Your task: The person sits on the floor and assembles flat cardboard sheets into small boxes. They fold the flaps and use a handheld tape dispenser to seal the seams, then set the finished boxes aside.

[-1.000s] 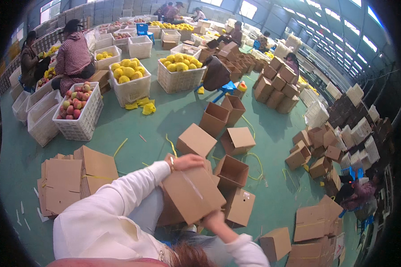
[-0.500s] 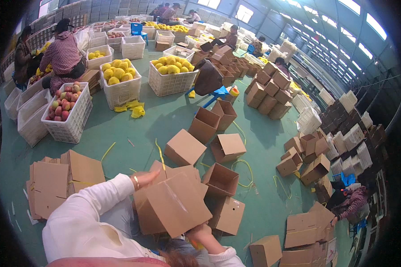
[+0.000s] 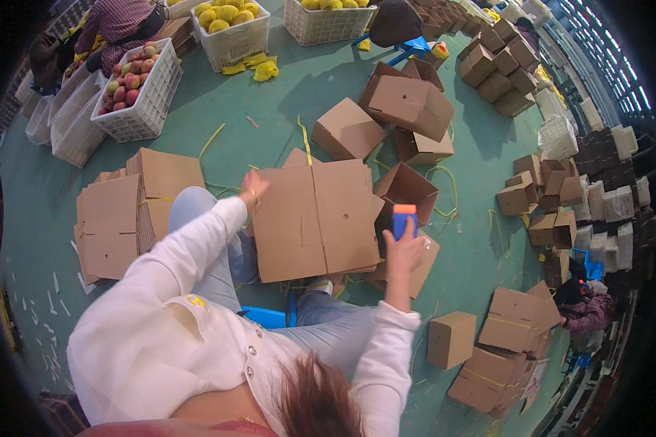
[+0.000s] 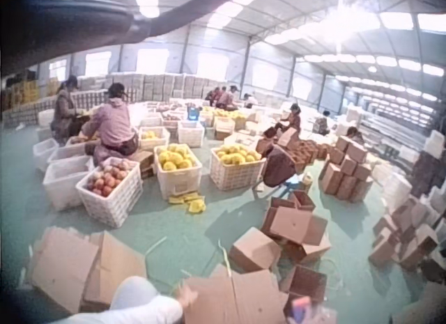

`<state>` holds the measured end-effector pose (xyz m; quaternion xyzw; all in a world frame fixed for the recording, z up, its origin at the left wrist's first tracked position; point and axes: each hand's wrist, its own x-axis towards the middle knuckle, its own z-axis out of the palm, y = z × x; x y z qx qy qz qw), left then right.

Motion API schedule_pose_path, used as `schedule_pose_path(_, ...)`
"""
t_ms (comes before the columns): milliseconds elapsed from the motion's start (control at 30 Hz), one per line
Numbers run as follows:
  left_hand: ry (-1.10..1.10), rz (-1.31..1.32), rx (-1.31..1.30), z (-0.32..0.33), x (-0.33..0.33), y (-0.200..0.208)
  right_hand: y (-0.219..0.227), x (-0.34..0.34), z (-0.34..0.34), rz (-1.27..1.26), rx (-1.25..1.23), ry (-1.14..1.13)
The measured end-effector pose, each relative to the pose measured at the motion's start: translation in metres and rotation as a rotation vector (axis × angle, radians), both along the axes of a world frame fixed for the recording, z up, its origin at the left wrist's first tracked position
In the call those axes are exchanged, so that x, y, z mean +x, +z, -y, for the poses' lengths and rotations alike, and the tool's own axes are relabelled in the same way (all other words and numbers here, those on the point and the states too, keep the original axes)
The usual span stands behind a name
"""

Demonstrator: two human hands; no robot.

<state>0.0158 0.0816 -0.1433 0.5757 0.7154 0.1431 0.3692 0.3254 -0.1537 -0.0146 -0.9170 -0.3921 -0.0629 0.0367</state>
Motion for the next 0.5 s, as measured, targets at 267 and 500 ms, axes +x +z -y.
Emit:
schedule_pose_path(267, -0.402, -0.298, 0.529, 0.008, -0.004, -0.03, -0.133, -0.078, 0.04, -0.234, -0.026, 0.238)
schedule_pose_path(500, -0.743, -0.43, 0.166, -0.034, 0.009, 0.008, -0.154, -0.092, 0.016, -0.31, 0.232, 0.214)
